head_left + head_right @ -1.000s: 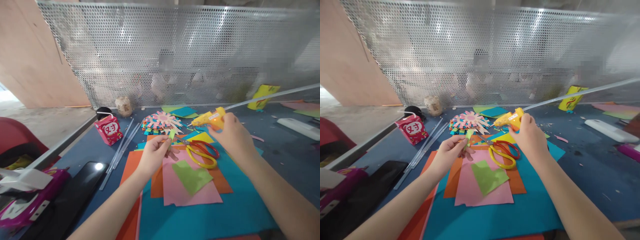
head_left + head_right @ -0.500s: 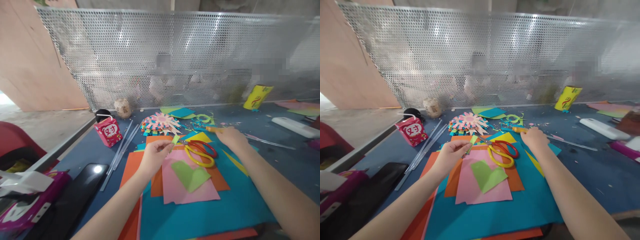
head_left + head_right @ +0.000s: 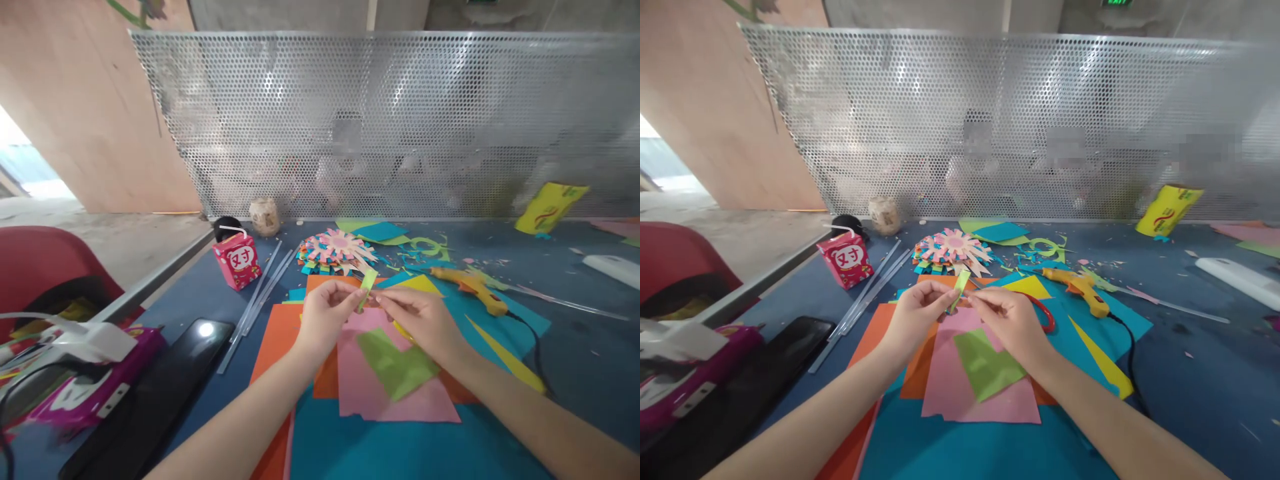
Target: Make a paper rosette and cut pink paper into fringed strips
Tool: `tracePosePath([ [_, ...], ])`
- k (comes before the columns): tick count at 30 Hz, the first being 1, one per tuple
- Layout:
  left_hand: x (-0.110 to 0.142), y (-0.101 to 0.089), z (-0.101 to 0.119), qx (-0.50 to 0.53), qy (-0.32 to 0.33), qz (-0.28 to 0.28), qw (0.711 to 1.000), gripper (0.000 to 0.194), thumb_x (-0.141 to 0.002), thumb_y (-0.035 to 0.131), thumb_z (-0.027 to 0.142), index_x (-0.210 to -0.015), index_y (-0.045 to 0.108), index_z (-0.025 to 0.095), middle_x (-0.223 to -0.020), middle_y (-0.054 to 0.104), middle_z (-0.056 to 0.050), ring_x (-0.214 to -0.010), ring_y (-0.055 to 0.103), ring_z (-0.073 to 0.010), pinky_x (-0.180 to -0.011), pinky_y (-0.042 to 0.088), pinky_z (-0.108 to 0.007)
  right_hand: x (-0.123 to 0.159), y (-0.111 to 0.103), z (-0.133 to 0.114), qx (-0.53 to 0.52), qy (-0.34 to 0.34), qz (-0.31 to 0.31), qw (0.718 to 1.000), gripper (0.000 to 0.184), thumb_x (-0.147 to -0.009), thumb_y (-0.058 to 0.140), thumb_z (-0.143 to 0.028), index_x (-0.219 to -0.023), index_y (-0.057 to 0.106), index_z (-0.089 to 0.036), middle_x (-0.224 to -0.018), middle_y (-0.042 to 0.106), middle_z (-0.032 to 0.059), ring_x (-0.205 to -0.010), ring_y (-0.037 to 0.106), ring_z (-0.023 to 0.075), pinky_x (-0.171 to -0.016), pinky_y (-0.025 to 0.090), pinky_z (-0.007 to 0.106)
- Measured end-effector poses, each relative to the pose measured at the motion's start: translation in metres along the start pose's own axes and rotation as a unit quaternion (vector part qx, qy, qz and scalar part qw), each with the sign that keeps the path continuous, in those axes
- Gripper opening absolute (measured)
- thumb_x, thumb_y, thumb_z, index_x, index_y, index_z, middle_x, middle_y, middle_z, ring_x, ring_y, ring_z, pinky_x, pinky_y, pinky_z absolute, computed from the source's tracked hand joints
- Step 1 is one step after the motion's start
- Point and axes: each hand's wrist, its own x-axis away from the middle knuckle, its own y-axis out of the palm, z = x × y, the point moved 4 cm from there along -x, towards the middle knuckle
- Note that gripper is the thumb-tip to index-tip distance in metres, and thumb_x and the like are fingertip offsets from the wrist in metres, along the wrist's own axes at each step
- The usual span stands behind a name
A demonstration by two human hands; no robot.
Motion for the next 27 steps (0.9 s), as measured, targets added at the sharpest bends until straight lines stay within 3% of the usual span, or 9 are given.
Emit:
tracePosePath([
  [5,0.006,0.008,-0.002,0.047,-0.020,-0.016,0.999,0.024,-0.063,0.074,0.028,-0.068,0.054,0.015,-0.053,0.063,0.002,-0.049,0.057,-0.0092,-0.046,0.038,-0.019,0.005,-0.003,-0.010,-0.093,0.030,0.015,0.995,0.019,-0.078,0.056,-0.032,-0.066,0.067,-0.023,-0.053,0.057,-0.0016,-0.052,0.052,0.0146,-0.051,0.043,0.026],
  [11,0.007,0.010,0.001,0.074,-0.007,-0.040,0.996,0.036,-0.058,0.078,0.027,-0.073,0.046,0.018,-0.054,0.065,0.003,-0.048,0.059,-0.0097,-0.054,0.045,-0.022,0.007,0.003,0.000,-0.217,0.102,-0.026,0.971,0.034,-0.078,0.056,-0.039,-0.049,0.051,-0.022,-0.048,0.043,-0.0043,-0.045,0.038,0.0109,-0.044,0.030,0.025],
  [17,0.005,0.011,0.000,0.027,-0.009,-0.057,0.998,0.040,-0.055,0.079,0.030,-0.074,0.046,0.018,-0.054,0.063,0.004,-0.047,0.058,-0.0099,-0.052,0.046,-0.022,0.006,0.012,0.014,-0.283,0.126,-0.020,0.951,0.032,-0.077,0.059,-0.040,-0.052,0.053,-0.021,-0.047,0.042,-0.0050,-0.045,0.038,0.0100,-0.046,0.032,0.025],
  [22,-0.002,0.004,0.010,-0.059,-0.013,-0.166,0.984,0.029,-0.064,0.073,0.031,-0.081,0.054,0.017,-0.062,0.066,-0.001,-0.052,0.061,-0.0130,-0.054,0.048,-0.025,0.005,0.004,0.014,-0.299,0.130,0.012,0.945,0.022,-0.075,0.062,-0.038,-0.061,0.060,-0.021,-0.048,0.046,-0.0056,-0.045,0.039,0.0083,-0.045,0.032,0.022],
  [23,-0.006,-0.004,0.014,-0.081,0.005,-0.152,0.985,0.023,-0.068,0.069,0.032,-0.078,0.055,0.016,-0.062,0.066,-0.002,-0.054,0.062,-0.0132,-0.056,0.048,-0.025,0.005,0.002,0.014,-0.311,0.135,0.017,0.941,0.021,-0.074,0.063,-0.037,-0.062,0.061,-0.021,-0.049,0.048,-0.0053,-0.045,0.042,0.0084,-0.045,0.033,0.022],
  [25,-0.016,-0.024,0.018,-0.152,0.032,-0.071,0.985,0.018,-0.071,0.064,0.032,-0.077,0.057,0.017,-0.064,0.066,-0.002,-0.059,0.062,-0.0143,-0.058,0.047,-0.025,0.005,-0.001,0.016,-0.344,0.149,0.028,0.927,0.019,-0.071,0.066,-0.037,-0.064,0.060,-0.021,-0.050,0.052,-0.0047,-0.047,0.046,0.0088,-0.047,0.036,0.022],
  [27,-0.024,-0.041,0.018,-0.269,0.073,-0.014,0.960,0.020,-0.068,0.066,0.034,-0.078,0.060,0.018,-0.074,0.067,-0.004,-0.069,0.063,-0.0172,-0.062,0.046,-0.026,0.003,-0.001,0.018,-0.365,0.158,0.037,0.917,0.019,-0.069,0.068,-0.038,-0.065,0.059,-0.021,-0.051,0.053,-0.0052,-0.047,0.048,0.0090,-0.047,0.038,0.021],
])
